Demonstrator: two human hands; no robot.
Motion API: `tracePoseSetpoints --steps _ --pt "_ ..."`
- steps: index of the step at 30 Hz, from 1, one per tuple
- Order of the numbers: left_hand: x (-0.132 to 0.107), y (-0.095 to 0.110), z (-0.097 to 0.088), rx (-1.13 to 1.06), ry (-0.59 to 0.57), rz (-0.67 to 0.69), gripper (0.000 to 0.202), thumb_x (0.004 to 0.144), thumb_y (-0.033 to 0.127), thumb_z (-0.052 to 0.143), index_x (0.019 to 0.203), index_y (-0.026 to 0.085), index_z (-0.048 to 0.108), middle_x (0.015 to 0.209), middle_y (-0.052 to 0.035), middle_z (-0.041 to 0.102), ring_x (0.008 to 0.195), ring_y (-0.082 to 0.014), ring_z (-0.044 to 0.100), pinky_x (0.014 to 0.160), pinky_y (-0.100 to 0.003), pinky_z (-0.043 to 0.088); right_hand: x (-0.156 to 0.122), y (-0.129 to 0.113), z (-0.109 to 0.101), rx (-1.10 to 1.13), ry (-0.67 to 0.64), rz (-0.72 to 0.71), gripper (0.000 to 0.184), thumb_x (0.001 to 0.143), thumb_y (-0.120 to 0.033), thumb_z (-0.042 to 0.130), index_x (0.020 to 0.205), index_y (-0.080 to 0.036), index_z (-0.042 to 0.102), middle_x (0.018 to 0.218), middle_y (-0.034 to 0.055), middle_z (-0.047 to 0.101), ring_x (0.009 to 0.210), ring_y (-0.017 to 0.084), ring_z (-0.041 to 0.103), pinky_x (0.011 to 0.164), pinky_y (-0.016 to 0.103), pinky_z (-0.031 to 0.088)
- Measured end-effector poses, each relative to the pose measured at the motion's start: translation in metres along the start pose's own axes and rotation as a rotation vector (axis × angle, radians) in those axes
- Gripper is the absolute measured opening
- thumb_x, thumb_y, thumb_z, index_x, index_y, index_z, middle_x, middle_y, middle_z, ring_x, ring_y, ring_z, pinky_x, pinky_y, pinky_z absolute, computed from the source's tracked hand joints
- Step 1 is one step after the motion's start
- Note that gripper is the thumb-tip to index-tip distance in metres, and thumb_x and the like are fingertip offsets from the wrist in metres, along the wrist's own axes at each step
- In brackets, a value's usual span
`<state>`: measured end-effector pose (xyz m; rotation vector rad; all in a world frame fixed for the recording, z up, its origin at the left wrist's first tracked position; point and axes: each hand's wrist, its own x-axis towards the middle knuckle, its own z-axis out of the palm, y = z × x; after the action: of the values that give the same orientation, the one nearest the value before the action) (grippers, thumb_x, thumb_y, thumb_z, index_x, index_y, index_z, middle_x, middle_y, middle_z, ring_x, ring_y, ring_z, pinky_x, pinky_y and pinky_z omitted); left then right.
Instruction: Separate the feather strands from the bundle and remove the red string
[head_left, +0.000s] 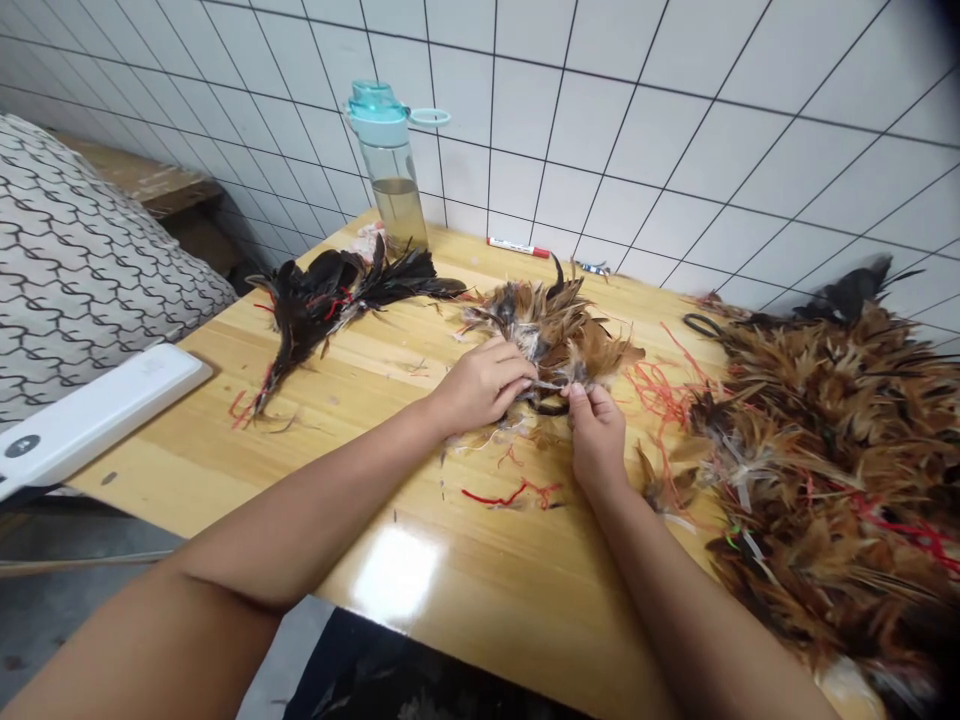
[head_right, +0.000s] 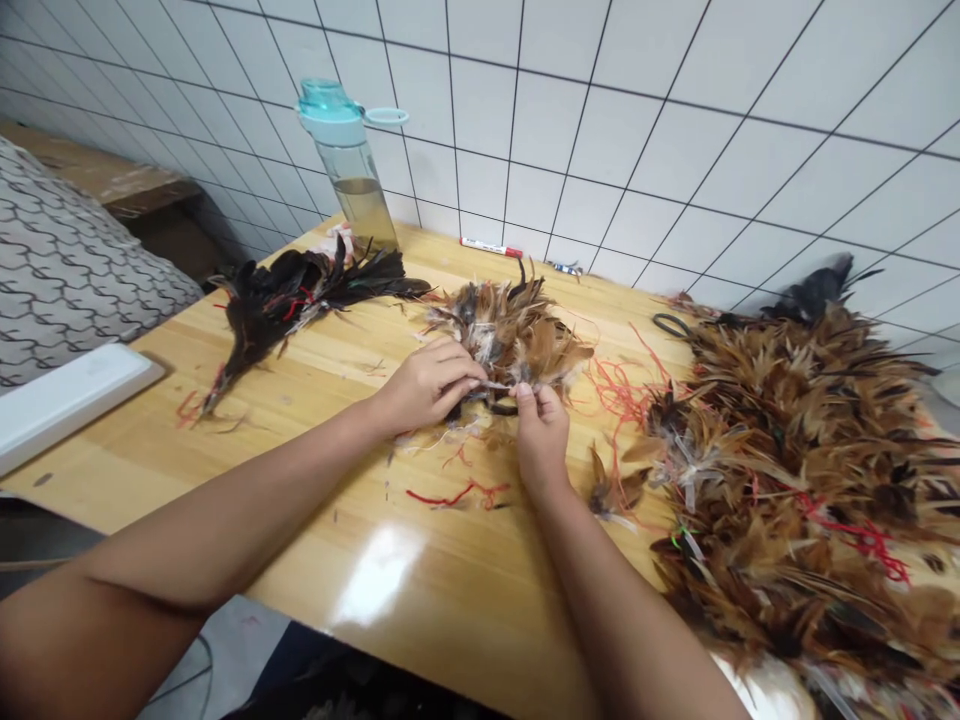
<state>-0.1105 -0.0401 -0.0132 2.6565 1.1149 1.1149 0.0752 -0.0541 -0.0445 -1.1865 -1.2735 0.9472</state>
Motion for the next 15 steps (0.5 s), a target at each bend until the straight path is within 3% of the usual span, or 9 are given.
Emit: tracePoseSetpoints --steps 4,15 --pt "0.002 0.005 -0.005 0.070 -0.054 0.072 0.019 0.092 0.021 0.045 0.091 0.016 0.063 0.085 -0.0078 0.061 0.083 -0.0183 0.050 0.078 -0.032 0.041 0.000 -0.002 0.000 -0.030 0.035 0.011 0.026 0.081 -0.042 0.059 0.072 -0.018 0.062 0.070 0.0000 0.062 0.071 0.016 0.055 0.072 0.030 0.043" --pt "0.005 0.014 -0.016 0.186 -0.106 0.100 0.023 0.091 0.020 0.041 0.085 0.017 0.063 0.082 -0.0080 0.058 0.083 -0.0201 0.047 0.079 -0.034 0.041 0.000 -0.002 -0.004 -0.261 0.025 -0.073 0.026 0.084 -0.037 0.057 0.065 -0.020 0.059 0.067 0.0009 0.059 0.066 0.016 0.048 0.068 0.030 0.039"
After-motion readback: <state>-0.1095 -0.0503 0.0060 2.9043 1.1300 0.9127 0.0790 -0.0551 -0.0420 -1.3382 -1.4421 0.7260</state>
